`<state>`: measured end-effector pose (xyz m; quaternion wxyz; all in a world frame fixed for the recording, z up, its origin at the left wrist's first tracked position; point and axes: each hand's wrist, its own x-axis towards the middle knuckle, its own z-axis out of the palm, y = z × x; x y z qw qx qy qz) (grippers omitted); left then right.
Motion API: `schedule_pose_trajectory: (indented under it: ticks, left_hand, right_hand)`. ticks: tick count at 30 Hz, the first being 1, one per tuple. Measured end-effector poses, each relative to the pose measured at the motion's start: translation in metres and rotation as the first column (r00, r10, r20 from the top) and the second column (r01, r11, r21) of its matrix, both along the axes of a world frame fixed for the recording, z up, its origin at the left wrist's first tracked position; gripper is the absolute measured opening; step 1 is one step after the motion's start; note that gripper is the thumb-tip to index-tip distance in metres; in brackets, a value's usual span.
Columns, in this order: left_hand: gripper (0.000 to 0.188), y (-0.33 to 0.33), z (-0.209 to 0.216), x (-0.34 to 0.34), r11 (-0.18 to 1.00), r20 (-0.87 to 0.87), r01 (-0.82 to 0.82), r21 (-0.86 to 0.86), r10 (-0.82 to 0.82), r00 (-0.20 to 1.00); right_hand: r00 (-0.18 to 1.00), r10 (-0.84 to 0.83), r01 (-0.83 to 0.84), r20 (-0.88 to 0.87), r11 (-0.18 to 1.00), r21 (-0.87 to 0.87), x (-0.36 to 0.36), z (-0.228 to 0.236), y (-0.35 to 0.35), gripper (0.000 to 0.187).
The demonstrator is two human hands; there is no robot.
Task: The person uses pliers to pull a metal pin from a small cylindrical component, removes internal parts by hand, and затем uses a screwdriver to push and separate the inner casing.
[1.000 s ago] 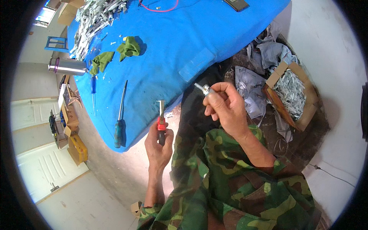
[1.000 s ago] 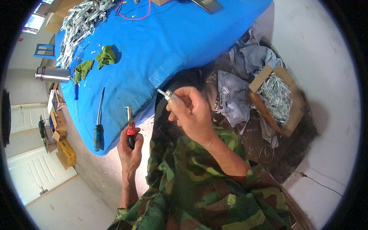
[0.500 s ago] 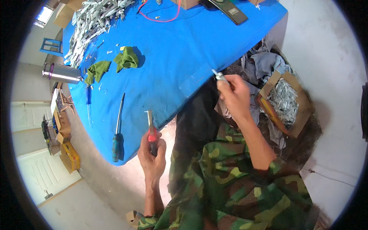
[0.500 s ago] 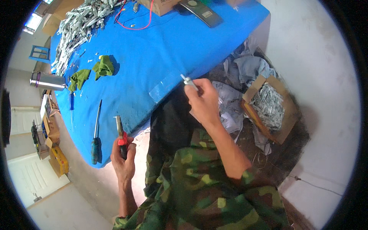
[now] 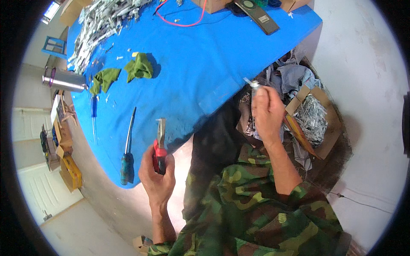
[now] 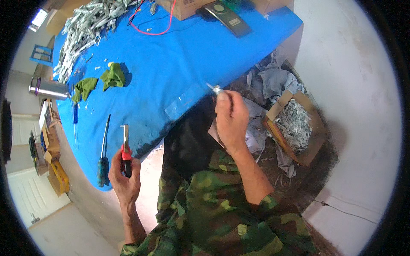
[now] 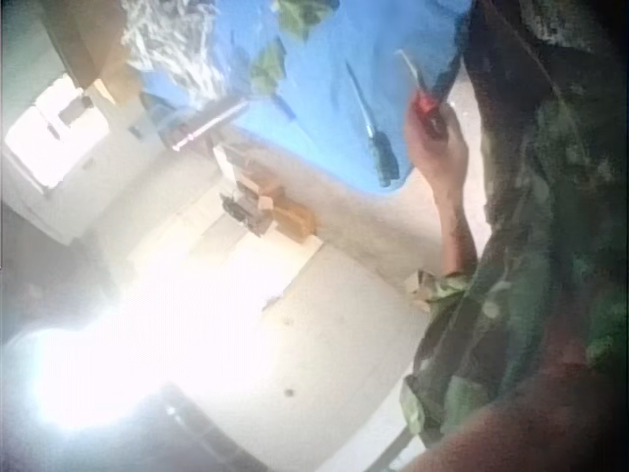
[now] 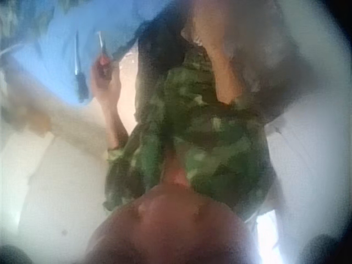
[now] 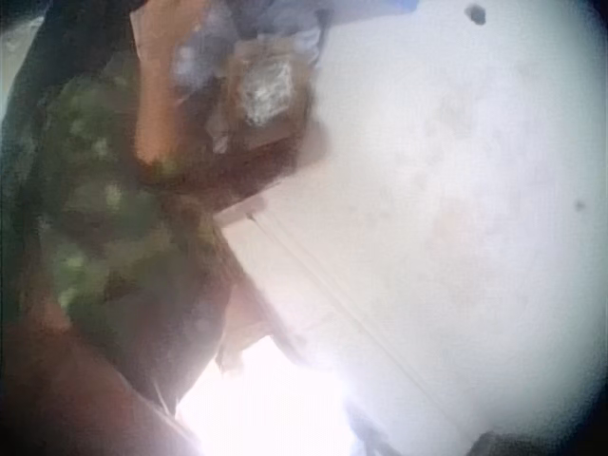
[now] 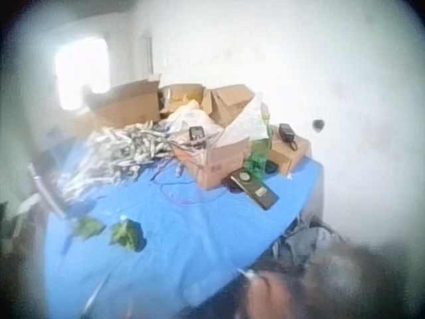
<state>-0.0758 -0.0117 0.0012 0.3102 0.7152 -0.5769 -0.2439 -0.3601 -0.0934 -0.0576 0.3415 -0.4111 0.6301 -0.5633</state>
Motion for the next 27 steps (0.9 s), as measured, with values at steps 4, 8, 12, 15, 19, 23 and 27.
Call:
schedule_pose_trajectory:
  ticks: [4, 8, 12, 15, 19, 23, 27]
  left_hand:
    - [0.042, -0.016, -0.005, -0.001, 0.993, 0.118, 0.01, -0.121, 0.004, 0.993]
    - [0.047, -0.039, -0.008, 0.0, 0.988, 0.321, 0.08, -0.132, -0.034, 0.947]
    - [0.053, -0.063, -0.016, 0.009, 0.991, 0.456, 0.079, -0.111, -0.02, 0.89]
    - [0.055, -0.081, -0.019, 0.01, 0.993, 0.511, 0.063, -0.101, -0.002, 0.86]
    - [0.054, -0.097, -0.024, 0.013, 0.991, 0.542, 0.066, -0.116, 0.007, 0.84]
    - [0.053, -0.1, -0.034, 0.019, 0.965, 0.619, 0.157, -0.208, 0.005, 0.785]
    - [0.039, -0.093, -0.026, 0.001, 0.897, 0.541, 0.267, -0.353, -0.038, 0.84]
  right_hand:
    - [0.976, 0.159, -0.147, -0.146, 0.985, 0.095, -0.014, -0.027, -0.014, 0.025]
    - [0.98, -0.003, -0.009, -0.197, 0.998, -0.061, -0.008, -0.018, -0.006, 0.029]
    - [0.945, 0.032, -0.09, 0.326, 0.982, 0.165, -0.016, -0.018, -0.006, 0.037]
    - [0.814, 0.008, -0.172, 0.581, 0.959, 0.227, -0.016, -0.004, 0.003, 0.046]
    - [0.689, -0.053, -0.193, 0.723, 0.948, 0.254, -0.013, -0.003, 0.008, 0.046]
    - [0.631, -0.012, -0.239, 0.775, 0.948, 0.21, -0.01, 0.003, 0.014, 0.046]
    - [0.584, 0.015, -0.285, 0.812, 0.94, 0.188, -0.008, 0.01, 0.023, 0.045]
